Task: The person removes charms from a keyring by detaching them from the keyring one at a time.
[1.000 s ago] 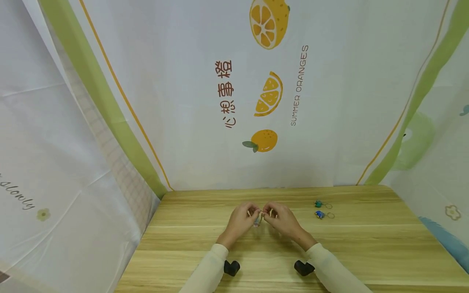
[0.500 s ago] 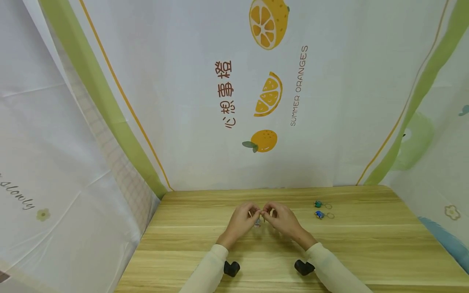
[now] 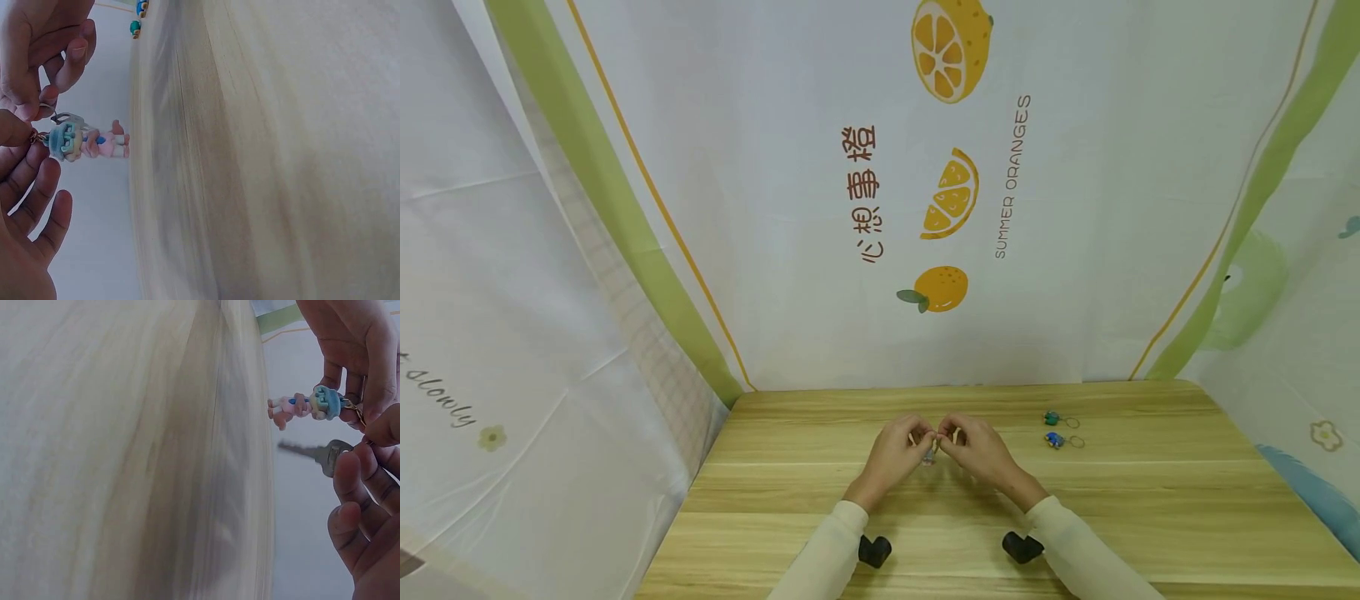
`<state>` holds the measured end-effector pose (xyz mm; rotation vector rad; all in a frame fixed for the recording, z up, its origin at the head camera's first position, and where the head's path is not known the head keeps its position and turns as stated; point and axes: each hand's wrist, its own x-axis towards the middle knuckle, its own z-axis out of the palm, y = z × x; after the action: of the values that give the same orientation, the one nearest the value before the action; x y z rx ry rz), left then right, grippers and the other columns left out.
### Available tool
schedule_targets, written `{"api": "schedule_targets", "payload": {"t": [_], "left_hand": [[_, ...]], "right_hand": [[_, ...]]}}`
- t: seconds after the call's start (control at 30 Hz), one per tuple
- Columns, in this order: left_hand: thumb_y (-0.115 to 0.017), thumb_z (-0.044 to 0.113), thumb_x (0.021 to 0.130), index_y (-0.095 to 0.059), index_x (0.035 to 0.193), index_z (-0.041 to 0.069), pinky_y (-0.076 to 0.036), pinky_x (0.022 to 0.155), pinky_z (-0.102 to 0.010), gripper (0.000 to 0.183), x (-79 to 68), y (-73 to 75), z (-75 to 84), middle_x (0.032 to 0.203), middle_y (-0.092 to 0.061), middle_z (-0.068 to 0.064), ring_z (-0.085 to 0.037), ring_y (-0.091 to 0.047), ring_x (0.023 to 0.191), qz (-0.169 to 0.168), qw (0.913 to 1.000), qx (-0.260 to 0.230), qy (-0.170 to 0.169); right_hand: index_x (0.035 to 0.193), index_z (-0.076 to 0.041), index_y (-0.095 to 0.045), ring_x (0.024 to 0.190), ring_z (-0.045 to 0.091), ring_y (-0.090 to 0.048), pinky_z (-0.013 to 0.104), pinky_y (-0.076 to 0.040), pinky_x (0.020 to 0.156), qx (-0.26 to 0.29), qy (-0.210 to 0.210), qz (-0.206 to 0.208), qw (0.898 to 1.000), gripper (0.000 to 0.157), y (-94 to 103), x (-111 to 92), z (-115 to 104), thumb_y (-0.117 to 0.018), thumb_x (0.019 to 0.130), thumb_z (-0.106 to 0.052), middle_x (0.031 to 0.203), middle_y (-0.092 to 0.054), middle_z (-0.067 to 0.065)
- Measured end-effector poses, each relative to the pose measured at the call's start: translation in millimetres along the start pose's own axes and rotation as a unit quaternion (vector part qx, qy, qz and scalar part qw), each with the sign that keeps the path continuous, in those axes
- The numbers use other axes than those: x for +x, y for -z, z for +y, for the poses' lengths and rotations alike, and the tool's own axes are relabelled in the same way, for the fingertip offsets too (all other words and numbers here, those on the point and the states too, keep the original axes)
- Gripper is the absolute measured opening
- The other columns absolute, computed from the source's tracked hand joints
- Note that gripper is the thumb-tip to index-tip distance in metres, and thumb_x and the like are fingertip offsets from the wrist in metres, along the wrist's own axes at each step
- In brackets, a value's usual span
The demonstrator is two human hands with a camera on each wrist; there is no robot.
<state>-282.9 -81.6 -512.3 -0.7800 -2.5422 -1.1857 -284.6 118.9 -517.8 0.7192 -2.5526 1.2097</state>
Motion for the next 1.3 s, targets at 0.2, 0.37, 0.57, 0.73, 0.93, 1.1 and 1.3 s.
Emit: {"api": "schedule_targets", "payload": {"t": [0.2, 0.37, 0.57, 0.73, 0.93, 1.1, 1.3], "left_hand": [[-0.066, 0.022, 0.108, -0.075, 0.104, 0.014, -0.053, 0.072, -0.022, 0.013, -0.2, -0.4, -0.3, 0.092, -0.07, 0.002, -0.004, -0.06, 0.079, 0.003, 1.0, 0.005, 0.005], [-0.065, 0.018, 0.107, -0.075, 0.105, 0.012, -0.052, 0.069, -0.02, 0.011, -0.7, 1.8, -0.5, 0.092, -0.069, 0.001, -0.003, -0.059, 0.078, 0.009, 0.9997, 0.01, 0.02], [-0.065, 0.017, 0.107, -0.075, 0.107, 0.008, -0.051, 0.067, -0.019, 0.013, -1.1, 4.4, -3.0, 0.091, -0.068, 0.001, -0.003, -0.057, 0.077, 0.018, 0.9993, 0.01, 0.03], [-0.066, 0.016, 0.107, -0.076, 0.108, 0.007, -0.05, 0.066, -0.02, 0.014, 0.1, 4.7, -3.0, 0.09, -0.068, 0.0, -0.003, -0.057, 0.076, 0.024, 0.9994, 0.01, 0.023], [-0.066, 0.016, 0.107, -0.075, 0.108, 0.009, -0.051, 0.067, -0.02, 0.012, 0.6, 5.5, -1.8, 0.09, -0.068, 0.001, -0.002, -0.057, 0.076, 0.03, 0.9991, 0.006, 0.029], [-0.064, 0.016, 0.107, -0.074, 0.108, 0.01, -0.053, 0.069, -0.021, 0.012, 0.9, 7.1, -0.8, 0.092, -0.07, 0.001, -0.006, -0.061, 0.079, 0.03, 0.9986, 0.002, 0.043], [-0.063, 0.017, 0.107, -0.073, 0.109, 0.008, -0.055, 0.073, -0.021, 0.014, 2.3, 9.0, -1.2, 0.095, -0.071, 0.001, -0.012, -0.066, 0.085, 0.026, 0.9979, -0.007, 0.058]], "right_hand": [[0.095, -0.018, -0.07, 0.062, 0.003, -0.051, 0.022, -0.044, 0.055, 0.004, 0.017, 0.008, 1.0, 0.008, -1.0, 0.1, 2.0, -0.073, 0.102, -0.016, 0.085, -0.067, -0.008], [0.095, -0.02, -0.069, 0.063, 0.004, -0.054, 0.023, -0.047, 0.056, 0.026, 0.034, 0.007, 0.999, 0.01, -1.0, -0.7, 3.6, -0.072, 0.102, -0.014, 0.087, -0.068, -0.007], [0.095, -0.022, -0.068, 0.064, 0.004, -0.055, 0.024, -0.048, 0.057, 0.038, 0.041, 0.01, 0.998, 0.013, 0.6, -1.5, 3.5, -0.071, 0.102, -0.012, 0.089, -0.068, -0.008], [0.095, -0.022, -0.069, 0.066, 0.0, -0.054, 0.024, -0.048, 0.059, 0.031, 0.033, 0.017, 0.999, 0.012, 1.7, -1.4, 4.0, -0.073, 0.101, -0.012, 0.088, -0.068, -0.009], [0.097, -0.019, -0.072, 0.065, 0.0, -0.054, 0.023, -0.048, 0.059, 0.02, 0.022, 0.012, 0.999, 0.007, 5.4, 0.2, 3.7, -0.072, 0.101, -0.014, 0.089, -0.07, -0.008], [0.099, -0.016, -0.072, 0.066, 0.001, -0.054, 0.024, -0.048, 0.059, 0.018, 0.007, 0.005, 1.0, 0.005, 11.1, 1.9, 2.5, -0.071, 0.103, -0.015, 0.09, -0.069, -0.007], [0.1, -0.013, -0.074, 0.069, 0.001, -0.054, 0.023, -0.048, 0.061, -0.008, 0.002, 0.013, 1.0, 0.008, 16.8, 4.4, 5.9, -0.07, 0.104, -0.019, 0.091, -0.07, -0.006]]}}
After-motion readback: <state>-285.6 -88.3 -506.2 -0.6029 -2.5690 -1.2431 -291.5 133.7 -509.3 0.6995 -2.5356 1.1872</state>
